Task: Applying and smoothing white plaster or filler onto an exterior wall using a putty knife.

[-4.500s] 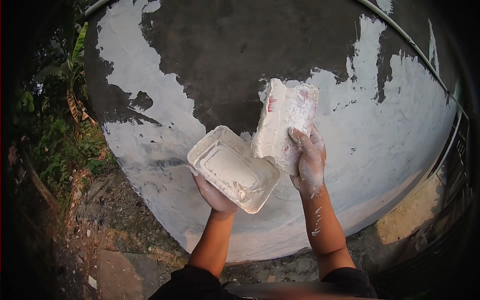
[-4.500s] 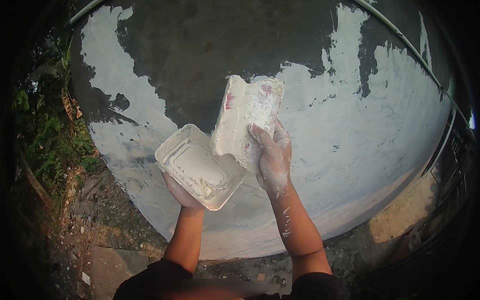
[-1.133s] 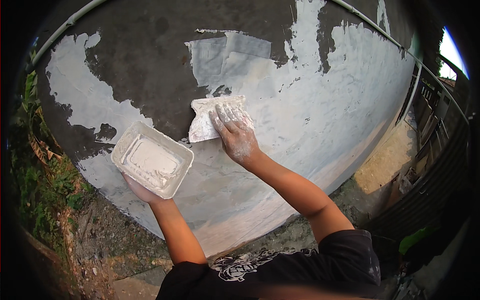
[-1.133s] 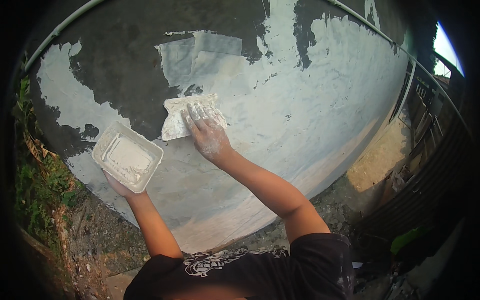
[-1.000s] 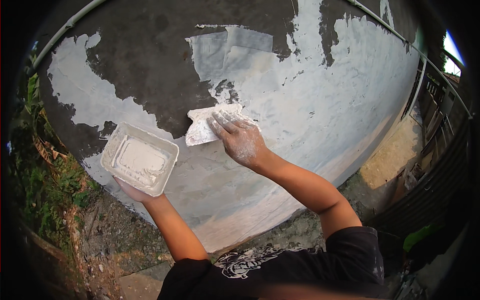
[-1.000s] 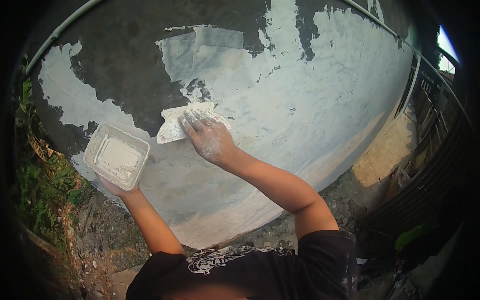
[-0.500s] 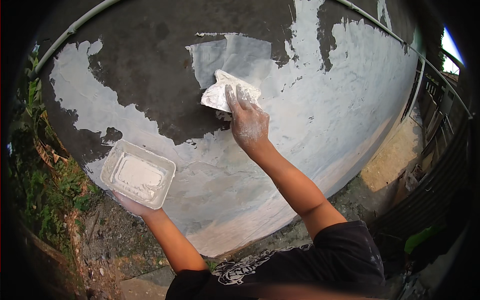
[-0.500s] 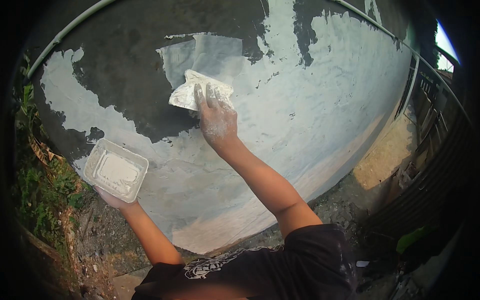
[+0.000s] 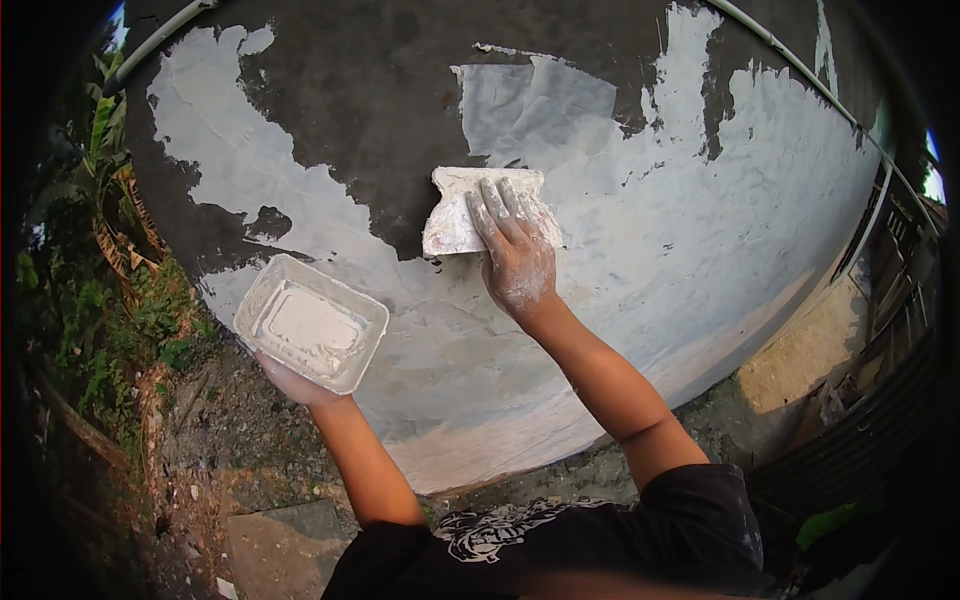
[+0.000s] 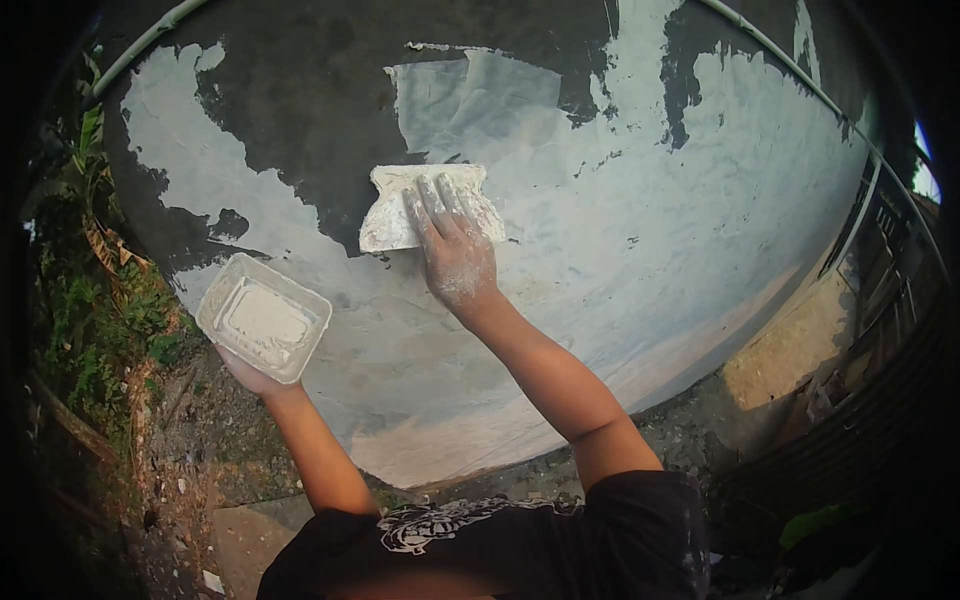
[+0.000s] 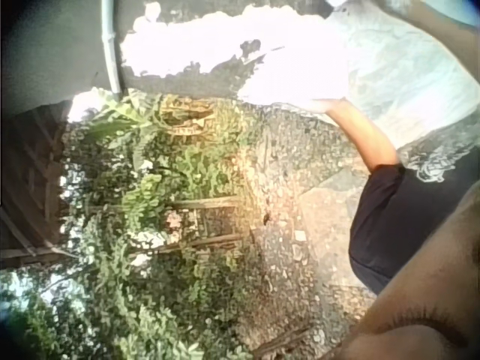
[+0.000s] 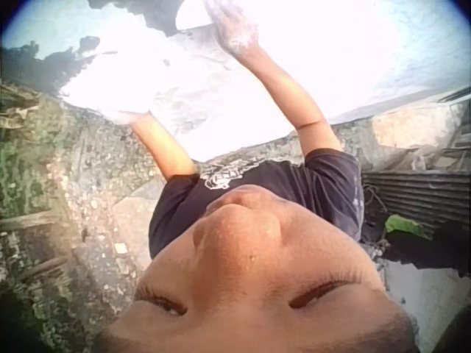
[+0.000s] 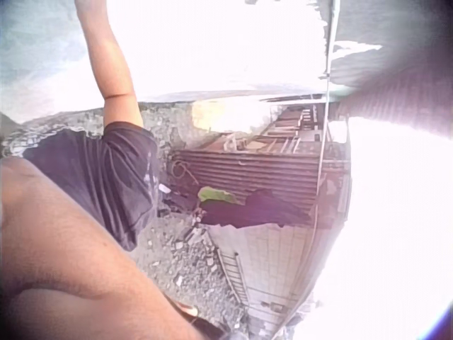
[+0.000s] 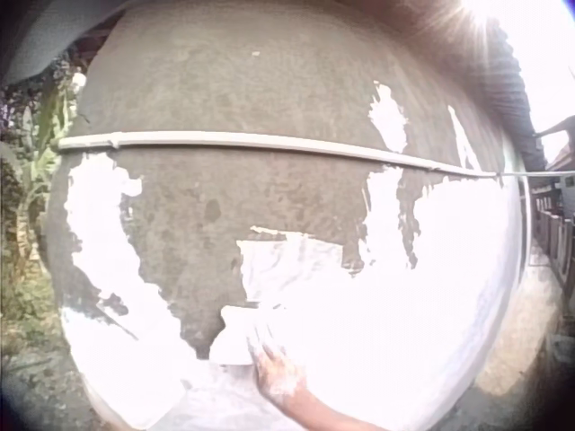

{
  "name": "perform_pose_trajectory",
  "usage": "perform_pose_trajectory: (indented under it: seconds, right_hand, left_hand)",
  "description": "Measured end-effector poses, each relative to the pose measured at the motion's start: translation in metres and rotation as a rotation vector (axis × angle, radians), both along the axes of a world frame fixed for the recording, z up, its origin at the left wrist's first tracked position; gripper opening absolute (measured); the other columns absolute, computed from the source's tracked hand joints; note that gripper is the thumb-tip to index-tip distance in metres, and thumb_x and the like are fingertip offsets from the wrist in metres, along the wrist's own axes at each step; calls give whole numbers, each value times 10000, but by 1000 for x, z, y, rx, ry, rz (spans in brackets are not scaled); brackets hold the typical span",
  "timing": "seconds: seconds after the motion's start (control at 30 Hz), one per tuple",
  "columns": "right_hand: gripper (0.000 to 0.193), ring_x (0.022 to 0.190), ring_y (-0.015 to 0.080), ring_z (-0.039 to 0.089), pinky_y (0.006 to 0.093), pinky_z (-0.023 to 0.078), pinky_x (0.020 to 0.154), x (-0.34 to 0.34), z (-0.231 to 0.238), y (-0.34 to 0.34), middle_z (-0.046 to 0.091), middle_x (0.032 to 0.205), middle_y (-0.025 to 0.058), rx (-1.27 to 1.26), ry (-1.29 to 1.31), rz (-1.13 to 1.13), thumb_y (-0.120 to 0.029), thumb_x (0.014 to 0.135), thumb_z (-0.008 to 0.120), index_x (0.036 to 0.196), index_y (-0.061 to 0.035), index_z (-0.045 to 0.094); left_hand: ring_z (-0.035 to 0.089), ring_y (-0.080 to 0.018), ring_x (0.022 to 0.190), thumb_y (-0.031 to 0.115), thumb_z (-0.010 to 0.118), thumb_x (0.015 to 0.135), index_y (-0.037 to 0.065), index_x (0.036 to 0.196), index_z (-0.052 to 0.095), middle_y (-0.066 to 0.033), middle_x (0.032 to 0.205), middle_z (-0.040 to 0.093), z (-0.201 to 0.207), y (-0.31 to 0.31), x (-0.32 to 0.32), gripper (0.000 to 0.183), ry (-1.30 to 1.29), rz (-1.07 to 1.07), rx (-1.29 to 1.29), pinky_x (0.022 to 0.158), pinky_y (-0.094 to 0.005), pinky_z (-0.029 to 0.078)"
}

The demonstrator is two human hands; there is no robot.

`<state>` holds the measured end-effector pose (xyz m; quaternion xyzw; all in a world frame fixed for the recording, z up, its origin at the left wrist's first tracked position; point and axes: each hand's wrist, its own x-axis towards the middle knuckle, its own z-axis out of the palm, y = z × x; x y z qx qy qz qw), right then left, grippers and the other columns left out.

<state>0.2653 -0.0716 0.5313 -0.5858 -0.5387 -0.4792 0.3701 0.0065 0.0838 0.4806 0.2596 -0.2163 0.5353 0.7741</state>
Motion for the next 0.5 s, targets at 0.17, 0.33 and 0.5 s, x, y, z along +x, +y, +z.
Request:
perform_pose_trajectory:
  seconds: [0.17,0.33,0.5]
  right_hand:
    - [678,1318,406,501,481,397,1116,-20,-128,12,487,1479,171,-244,100,106,39,771,593,1435,-62,495]
    - [652,1290,337,551,474,445,1069,-30,-110,-26,549,1421,156,-401,100,99,8,762,590,1406,-60,516]
    - [637,1201,336,608,462,490,981,1,-6,-40,613,1348,120,-39,62,-30,42,737,614,1355,-109,577]
  left_hand:
    - [508,-360,1300,518,357,1028,87,1446,474,-136,1463,494,-9,1,-14,612,24,62,14,1085,-539,409]
    - [500,-365,1310,521,356,1025,82,1453,466,-138,1480,477,-17,6,-17,622,24,4,12,1094,-540,402]
    - [463,-387,1348,513,335,1028,69,1473,442,-157,1523,430,-21,2,-7,638,-13,-90,62,1115,-583,357]
